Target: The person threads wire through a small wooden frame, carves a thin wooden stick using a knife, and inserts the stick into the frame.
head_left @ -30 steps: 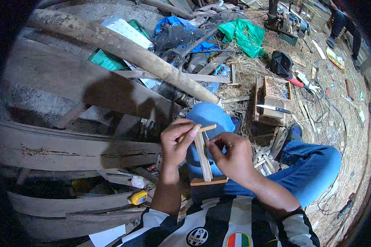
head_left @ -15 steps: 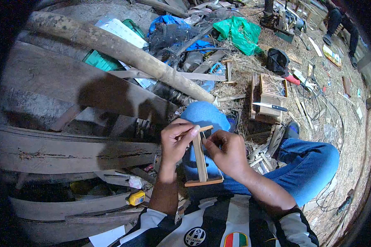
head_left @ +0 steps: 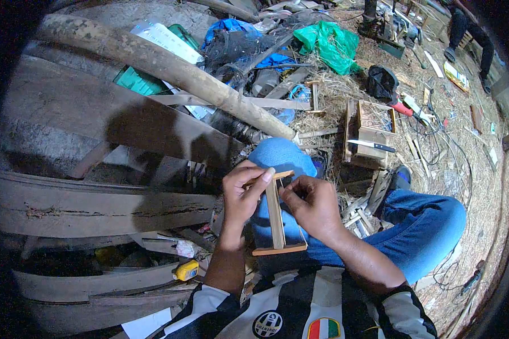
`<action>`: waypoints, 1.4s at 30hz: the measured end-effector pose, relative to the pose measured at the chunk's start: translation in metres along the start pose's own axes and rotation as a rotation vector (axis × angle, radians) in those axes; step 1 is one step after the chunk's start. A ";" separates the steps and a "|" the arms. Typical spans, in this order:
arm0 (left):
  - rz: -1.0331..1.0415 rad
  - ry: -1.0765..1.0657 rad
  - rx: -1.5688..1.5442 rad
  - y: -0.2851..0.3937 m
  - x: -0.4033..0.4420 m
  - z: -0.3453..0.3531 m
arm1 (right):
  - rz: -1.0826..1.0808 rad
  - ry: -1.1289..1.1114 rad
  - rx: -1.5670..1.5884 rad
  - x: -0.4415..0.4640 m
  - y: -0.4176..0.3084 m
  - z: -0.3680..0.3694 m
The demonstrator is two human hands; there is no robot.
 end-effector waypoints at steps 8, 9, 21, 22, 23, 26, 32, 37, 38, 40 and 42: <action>-0.001 0.042 0.006 -0.001 -0.001 -0.001 | -0.109 0.042 -0.205 -0.001 -0.015 -0.007; -0.001 0.042 0.007 -0.002 -0.001 -0.002 | -0.109 0.040 -0.205 -0.001 -0.015 -0.007; 0.081 0.016 0.007 0.004 0.001 0.002 | -0.065 0.018 -0.079 0.003 -0.005 0.000; 0.073 0.014 0.005 0.003 0.001 0.002 | -0.078 0.027 -0.071 0.003 -0.004 0.000; 0.064 0.013 0.003 0.002 0.001 0.002 | -0.092 0.037 -0.064 0.003 -0.004 0.000; 0.087 0.005 0.013 0.005 0.002 0.002 | -0.068 0.023 -0.043 0.003 -0.006 0.000; 0.075 0.014 -0.014 -0.002 0.000 0.001 | -0.064 0.026 0.011 0.004 -0.003 0.001; 0.133 0.016 -0.003 0.003 0.001 0.002 | -0.128 0.069 -0.011 0.006 -0.001 0.001; 0.133 0.007 0.013 0.003 0.001 0.003 | -0.129 0.068 -0.014 0.007 -0.001 0.002; 0.102 0.009 0.003 0.001 -0.001 0.003 | -0.118 0.058 0.011 0.007 -0.003 0.002; 0.072 0.010 -0.010 -0.001 -0.002 0.003 | -0.105 0.050 0.034 0.007 -0.002 0.002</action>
Point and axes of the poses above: each hand's wrist, its own x-axis towards the middle knuckle, its own z-axis out of the palm, y = z × x, the point moved 10 cm from there along x, towards the middle knuckle, and after that the axes turned 5 degrees about z, right-handed, at the moved point
